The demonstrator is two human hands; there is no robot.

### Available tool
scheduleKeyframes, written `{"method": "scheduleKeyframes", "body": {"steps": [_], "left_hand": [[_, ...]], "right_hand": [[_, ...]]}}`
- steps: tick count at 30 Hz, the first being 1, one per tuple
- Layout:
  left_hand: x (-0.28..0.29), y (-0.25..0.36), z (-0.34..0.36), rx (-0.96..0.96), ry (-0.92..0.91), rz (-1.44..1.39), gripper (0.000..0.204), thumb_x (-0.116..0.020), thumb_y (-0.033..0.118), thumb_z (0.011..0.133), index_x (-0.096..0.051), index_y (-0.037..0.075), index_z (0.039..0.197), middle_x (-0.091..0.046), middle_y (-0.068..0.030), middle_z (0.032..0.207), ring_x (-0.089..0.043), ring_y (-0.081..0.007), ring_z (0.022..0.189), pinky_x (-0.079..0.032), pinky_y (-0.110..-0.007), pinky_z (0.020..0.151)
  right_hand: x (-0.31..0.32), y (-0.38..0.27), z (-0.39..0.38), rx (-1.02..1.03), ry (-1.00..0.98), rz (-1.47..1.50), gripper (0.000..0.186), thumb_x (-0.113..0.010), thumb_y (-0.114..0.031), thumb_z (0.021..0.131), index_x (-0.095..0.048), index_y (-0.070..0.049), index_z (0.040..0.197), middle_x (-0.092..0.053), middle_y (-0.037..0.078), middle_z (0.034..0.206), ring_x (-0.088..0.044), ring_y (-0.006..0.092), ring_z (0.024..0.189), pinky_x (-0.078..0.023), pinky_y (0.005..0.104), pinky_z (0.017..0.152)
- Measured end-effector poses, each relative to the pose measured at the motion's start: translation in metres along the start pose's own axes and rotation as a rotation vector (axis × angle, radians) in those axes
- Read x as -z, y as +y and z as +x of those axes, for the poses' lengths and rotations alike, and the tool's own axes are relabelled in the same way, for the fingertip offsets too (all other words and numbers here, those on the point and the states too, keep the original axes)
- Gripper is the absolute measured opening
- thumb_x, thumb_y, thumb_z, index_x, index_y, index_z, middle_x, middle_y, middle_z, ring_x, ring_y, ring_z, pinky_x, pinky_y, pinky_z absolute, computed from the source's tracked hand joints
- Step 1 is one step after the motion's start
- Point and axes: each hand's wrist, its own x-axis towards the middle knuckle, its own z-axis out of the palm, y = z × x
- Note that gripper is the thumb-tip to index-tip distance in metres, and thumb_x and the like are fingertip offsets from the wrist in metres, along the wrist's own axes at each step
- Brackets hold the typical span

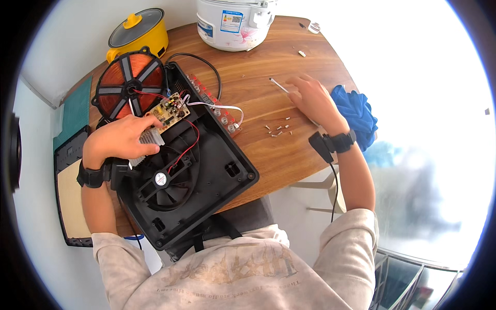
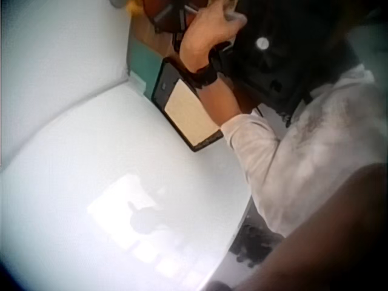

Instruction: The person uses a screwdriver to adjust and tighten connections on a circuit board inside a disassembled fan housing. They repeatedly probe and secure wires and components on the board while holding the fan assembly steady.

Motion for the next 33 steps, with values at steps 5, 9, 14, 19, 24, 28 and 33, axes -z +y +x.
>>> {"method": "scheduleKeyframes", "body": {"steps": [5, 9, 14, 19, 24, 28, 33], "left_hand": [[-0.003, -0.003, 0.003, -0.053, -0.014, -0.047, 0.052, -0.072, 0.041, 0.087, -0.065, 0.007, 0.126, -0.07, -0.0231, 0.107, -0.067, -0.0393, 0.103, -0.053, -0.044, 0.091], [-0.009, -0.013, 0.0, -0.138, 0.044, -0.04, 0.054, -0.072, 0.04, 0.088, -0.063, 0.005, 0.128, -0.07, -0.0222, 0.108, -0.066, -0.0392, 0.102, -0.053, -0.043, 0.091], [-0.009, -0.013, -0.004, -0.112, 0.014, -0.093, 0.06, -0.073, 0.039, 0.087, -0.057, 0.008, 0.136, -0.069, -0.0201, 0.114, -0.064, -0.0384, 0.108, -0.051, -0.043, 0.095], [-0.011, -0.008, -0.006, -0.087, 0.0, -0.092, 0.063, -0.073, 0.039, 0.087, -0.055, 0.011, 0.141, -0.068, -0.0187, 0.119, -0.063, -0.0366, 0.111, -0.05, -0.043, 0.098], [-0.016, -0.018, -0.008, -0.13, 0.061, -0.089, 0.061, -0.071, 0.042, 0.089, -0.057, 0.01, 0.14, -0.068, -0.0171, 0.122, -0.063, -0.0363, 0.111, -0.049, -0.043, 0.099], [-0.008, -0.01, -0.007, -0.071, 0.003, -0.103, 0.062, -0.07, 0.046, 0.091, -0.057, 0.01, 0.139, -0.069, -0.0165, 0.123, -0.063, -0.0364, 0.11, -0.049, -0.043, 0.099], [-0.012, -0.015, -0.004, -0.096, 0.07, -0.172, 0.045, -0.062, 0.04, 0.099, -0.059, 0.01, 0.133, -0.071, -0.0188, 0.109, -0.067, -0.0389, 0.098, -0.053, -0.045, 0.088]], "right_hand": [[-0.02, -0.023, 0.062, 0.093, -0.141, 0.012, 0.029, -0.066, -0.016, 0.093, -0.07, -0.005, 0.119, -0.074, 0.017, 0.096, -0.07, 0.0327, 0.09, -0.055, 0.0418, 0.084], [-0.049, -0.027, 0.094, 0.165, -0.135, 0.029, 0.025, -0.068, -0.013, 0.09, -0.072, -0.004, 0.112, -0.074, 0.016, 0.093, -0.071, 0.0328, 0.089, -0.055, 0.0418, 0.082], [-0.061, -0.024, 0.109, 0.17, -0.147, 0.021, 0.013, -0.07, -0.008, 0.082, -0.076, -0.003, 0.093, -0.074, 0.018, 0.092, -0.07, 0.0368, 0.091, -0.055, 0.0444, 0.084], [-0.061, -0.029, 0.11, 0.082, -0.185, -0.027, 0.011, -0.07, -0.007, 0.078, -0.076, -0.003, 0.087, -0.073, 0.017, 0.086, -0.07, 0.0367, 0.085, -0.056, 0.0443, 0.08], [-0.04, -0.066, 0.11, 0.111, -0.11, 0.109, 0.016, -0.069, -0.008, 0.079, -0.077, -0.003, 0.092, -0.074, 0.016, 0.083, -0.072, 0.0304, 0.079, -0.057, 0.0392, 0.077], [-0.016, -0.117, 0.105, 0.082, -0.194, 0.225, 0.02, -0.069, -0.01, 0.082, -0.077, -0.002, 0.098, -0.074, 0.017, 0.085, -0.073, 0.026, 0.079, -0.057, 0.0355, 0.076], [-0.016, -0.149, 0.096, 0.232, -0.248, 0.304, 0.019, -0.066, -0.008, 0.087, -0.077, -0.001, 0.101, -0.074, 0.018, 0.084, -0.072, 0.0287, 0.077, -0.055, 0.0359, 0.073]]}}
